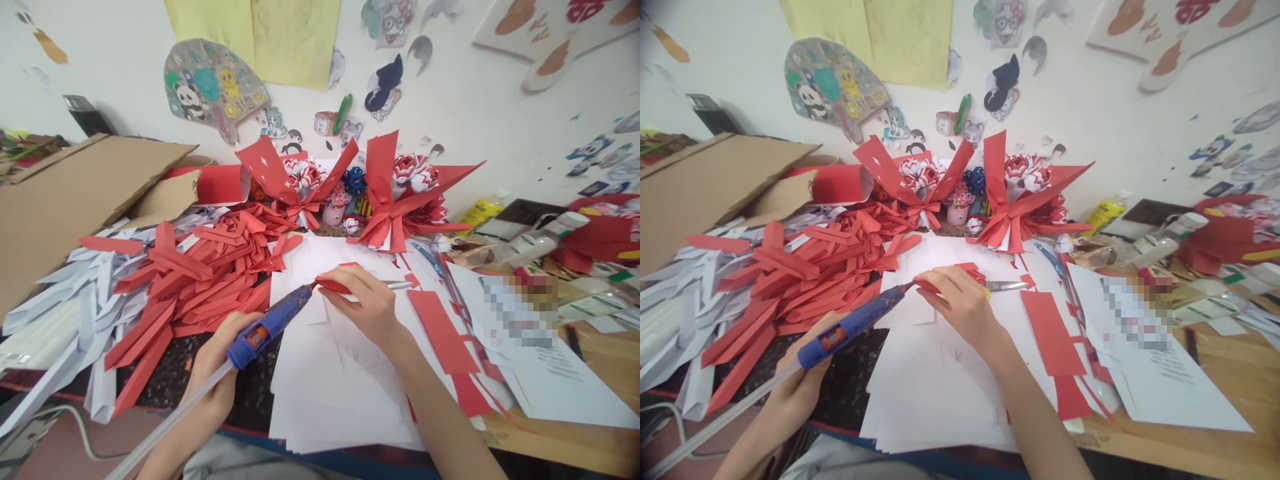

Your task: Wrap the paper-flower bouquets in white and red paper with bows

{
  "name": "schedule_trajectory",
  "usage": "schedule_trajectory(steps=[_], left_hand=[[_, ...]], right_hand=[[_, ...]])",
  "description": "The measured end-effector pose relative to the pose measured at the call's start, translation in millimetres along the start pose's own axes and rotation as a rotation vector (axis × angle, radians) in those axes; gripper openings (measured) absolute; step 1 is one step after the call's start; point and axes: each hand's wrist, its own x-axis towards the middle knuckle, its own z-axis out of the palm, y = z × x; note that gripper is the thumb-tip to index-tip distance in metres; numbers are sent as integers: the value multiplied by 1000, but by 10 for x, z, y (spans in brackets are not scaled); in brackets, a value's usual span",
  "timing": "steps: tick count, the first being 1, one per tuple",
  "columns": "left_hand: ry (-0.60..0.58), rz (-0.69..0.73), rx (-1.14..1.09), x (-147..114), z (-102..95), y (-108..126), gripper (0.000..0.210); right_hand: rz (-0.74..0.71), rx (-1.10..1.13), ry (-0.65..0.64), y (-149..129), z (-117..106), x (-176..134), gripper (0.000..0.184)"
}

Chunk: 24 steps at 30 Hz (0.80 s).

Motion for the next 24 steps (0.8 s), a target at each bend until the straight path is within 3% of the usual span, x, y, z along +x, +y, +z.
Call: schedule_trajectory(steps=[12, 16, 24], left_hand=[[-68, 0, 81, 11, -32, -44, 43], [-12, -8, 88, 4, 3, -44, 48], [18, -2, 107, -12, -24, -23, 37]], right_hand=[[13, -5, 23, -11, 9, 14, 23], [12, -10, 29, -13, 5, 20, 22], [34, 21, 35, -34, -12, 51, 20]])
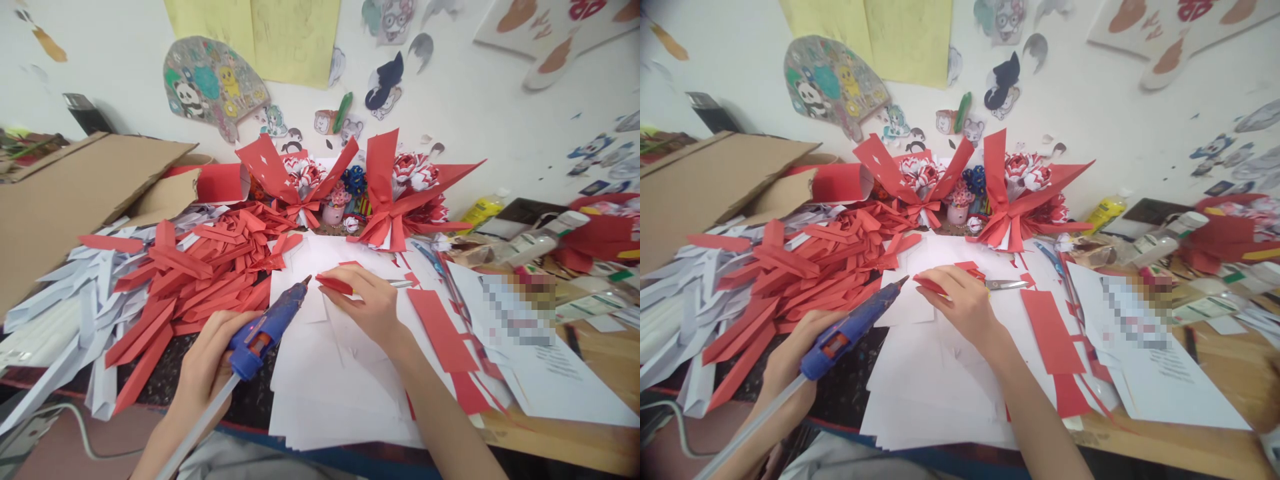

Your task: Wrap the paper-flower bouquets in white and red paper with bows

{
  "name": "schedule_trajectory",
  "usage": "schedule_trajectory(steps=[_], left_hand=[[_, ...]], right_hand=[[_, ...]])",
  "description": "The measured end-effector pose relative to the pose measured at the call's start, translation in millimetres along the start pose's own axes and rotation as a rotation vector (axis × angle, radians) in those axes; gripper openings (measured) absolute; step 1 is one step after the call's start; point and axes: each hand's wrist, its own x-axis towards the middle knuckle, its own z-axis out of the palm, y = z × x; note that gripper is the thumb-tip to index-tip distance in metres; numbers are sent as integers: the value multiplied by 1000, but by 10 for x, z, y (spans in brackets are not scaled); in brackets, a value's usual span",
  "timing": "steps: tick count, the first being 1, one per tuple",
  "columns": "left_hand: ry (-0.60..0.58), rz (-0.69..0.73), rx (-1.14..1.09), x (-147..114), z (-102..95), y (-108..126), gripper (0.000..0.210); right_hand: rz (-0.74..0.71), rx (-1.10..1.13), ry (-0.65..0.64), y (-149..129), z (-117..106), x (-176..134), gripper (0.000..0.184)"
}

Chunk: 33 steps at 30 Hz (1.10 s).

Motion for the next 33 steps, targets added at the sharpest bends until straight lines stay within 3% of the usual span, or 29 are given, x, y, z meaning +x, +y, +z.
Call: schedule_trajectory(steps=[10, 19, 25, 33], left_hand=[[6, -6, 42, -10, 9, 7, 37], [-72, 0, 118, -23, -34, -26, 39], [10, -14, 125, -29, 8, -73, 39], [-30, 2, 119, -44, 11, -98, 36]], right_hand=[[37, 33, -7, -14, -14, 12, 15], [98, 55, 5, -33, -30, 16, 10], [94, 70, 14, -29, -30, 20, 11], [123, 54, 23, -27, -35, 13, 10]])
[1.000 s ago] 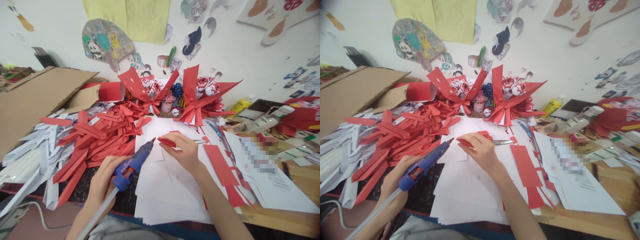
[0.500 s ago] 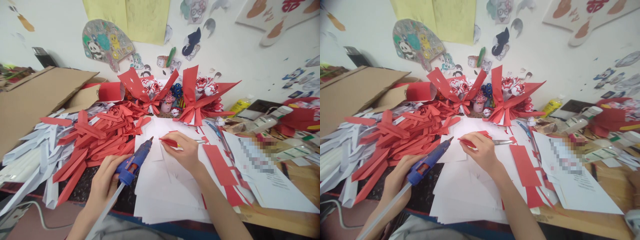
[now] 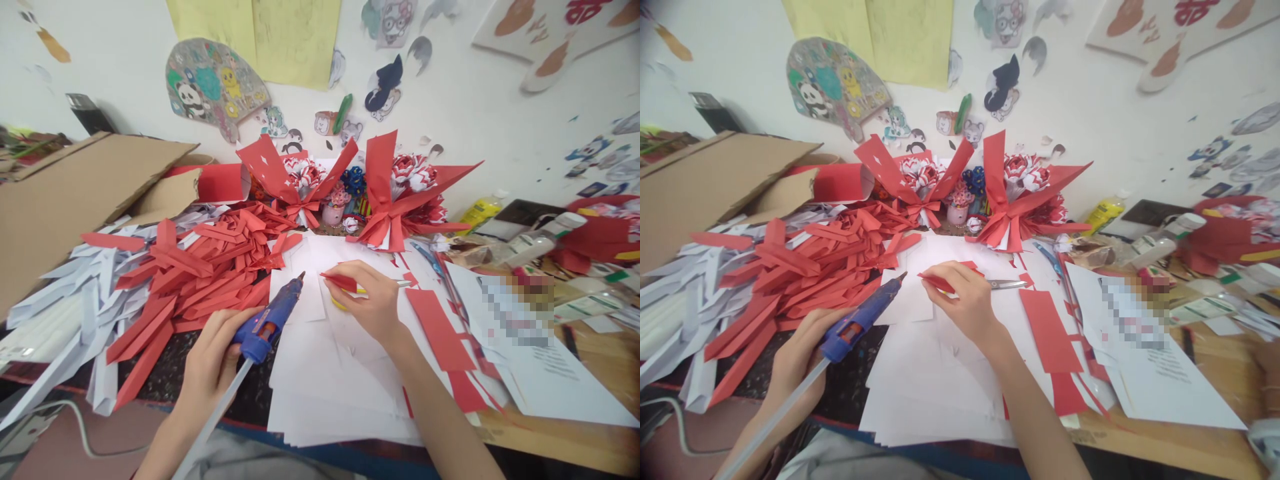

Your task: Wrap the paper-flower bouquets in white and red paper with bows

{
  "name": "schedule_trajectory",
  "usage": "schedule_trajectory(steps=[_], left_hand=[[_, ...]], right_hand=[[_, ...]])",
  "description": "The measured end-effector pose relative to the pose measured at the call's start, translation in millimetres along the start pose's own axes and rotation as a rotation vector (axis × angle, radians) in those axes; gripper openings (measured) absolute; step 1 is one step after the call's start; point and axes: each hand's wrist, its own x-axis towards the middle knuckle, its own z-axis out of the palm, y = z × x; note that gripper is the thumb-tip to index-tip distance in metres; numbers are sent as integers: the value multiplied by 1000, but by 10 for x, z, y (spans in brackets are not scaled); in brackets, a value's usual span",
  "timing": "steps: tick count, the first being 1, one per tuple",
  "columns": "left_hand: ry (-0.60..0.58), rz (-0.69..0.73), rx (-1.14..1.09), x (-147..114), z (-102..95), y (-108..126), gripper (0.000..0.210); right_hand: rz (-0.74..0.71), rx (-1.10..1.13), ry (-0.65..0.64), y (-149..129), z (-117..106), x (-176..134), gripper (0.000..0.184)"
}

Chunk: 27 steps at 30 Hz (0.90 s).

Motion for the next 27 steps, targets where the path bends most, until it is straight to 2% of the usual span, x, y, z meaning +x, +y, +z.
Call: schedule_trajectory(steps=[4, 9, 14, 22, 27], left_hand=[[-47, -14, -7, -13, 4, 5, 35], [-58, -19, 0, -16, 5, 6, 35], [-70, -20, 87, -22, 44, -9, 34], [-170, 75, 377, -17, 233, -17, 39], [-191, 136, 582, 1, 235, -13, 41]], right_hand=[[41, -8, 49, -8, -16, 17, 9], [160, -24, 130, 19, -46, 28, 8], [220, -19, 196, 57, -49, 20, 7], [163, -11, 167, 42, -39, 22, 6], [149, -3, 143, 30, -36, 23, 6]])
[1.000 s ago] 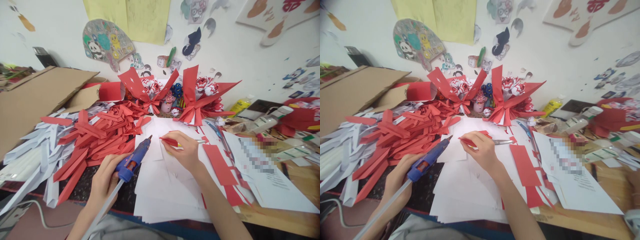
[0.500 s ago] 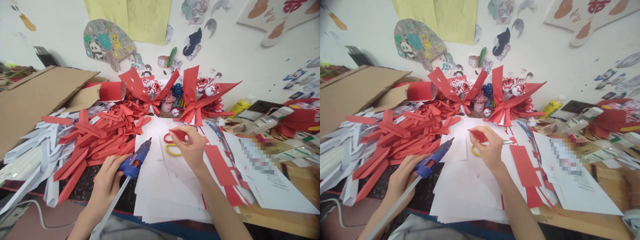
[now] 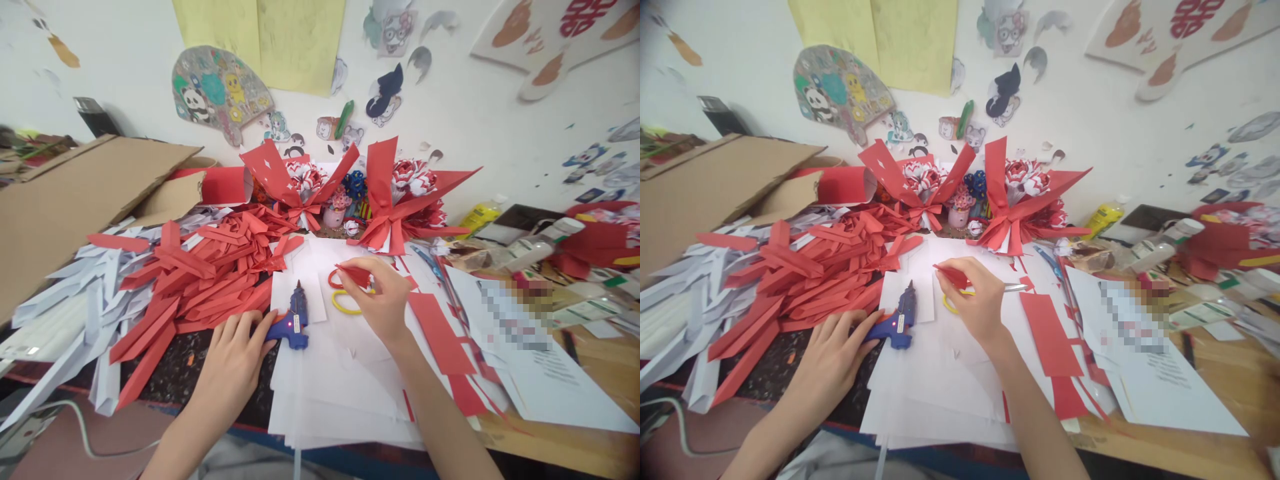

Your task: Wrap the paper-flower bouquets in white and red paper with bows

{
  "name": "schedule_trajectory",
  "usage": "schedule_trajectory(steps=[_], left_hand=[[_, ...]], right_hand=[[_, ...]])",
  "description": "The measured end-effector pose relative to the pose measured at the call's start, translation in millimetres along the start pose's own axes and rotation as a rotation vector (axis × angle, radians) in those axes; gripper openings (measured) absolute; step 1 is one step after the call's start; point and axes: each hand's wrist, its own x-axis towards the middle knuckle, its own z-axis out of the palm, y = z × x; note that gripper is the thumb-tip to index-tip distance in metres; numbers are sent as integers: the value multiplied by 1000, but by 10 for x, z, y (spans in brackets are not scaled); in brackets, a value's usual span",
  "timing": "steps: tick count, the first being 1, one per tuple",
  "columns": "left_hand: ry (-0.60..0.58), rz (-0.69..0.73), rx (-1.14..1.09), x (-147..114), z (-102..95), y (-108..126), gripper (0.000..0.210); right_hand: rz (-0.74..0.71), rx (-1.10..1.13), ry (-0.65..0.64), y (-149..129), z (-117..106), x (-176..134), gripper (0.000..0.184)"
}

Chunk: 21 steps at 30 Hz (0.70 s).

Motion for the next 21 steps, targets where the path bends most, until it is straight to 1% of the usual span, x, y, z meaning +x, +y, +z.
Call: schedule_trajectory(steps=[4, 8, 15, 18, 21], left_hand=[[12, 35, 58, 31, -96, 5, 41], [27, 63, 41, 68, -176, 28, 42], [62, 51, -2, 144, -272, 24, 34], [73, 52, -45, 266, -365, 35, 29], [86, 47, -124, 524, -464, 110, 25]], right_hand=[[-35, -12, -22, -14, -3, -4, 9], [-71, -29, -37, -22, -4, -6, 8], [-73, -26, -37, -12, -4, 2, 8], [-41, -25, -11, -2, -11, 7, 9], [6, -32, 16, 7, -23, 8, 9]])
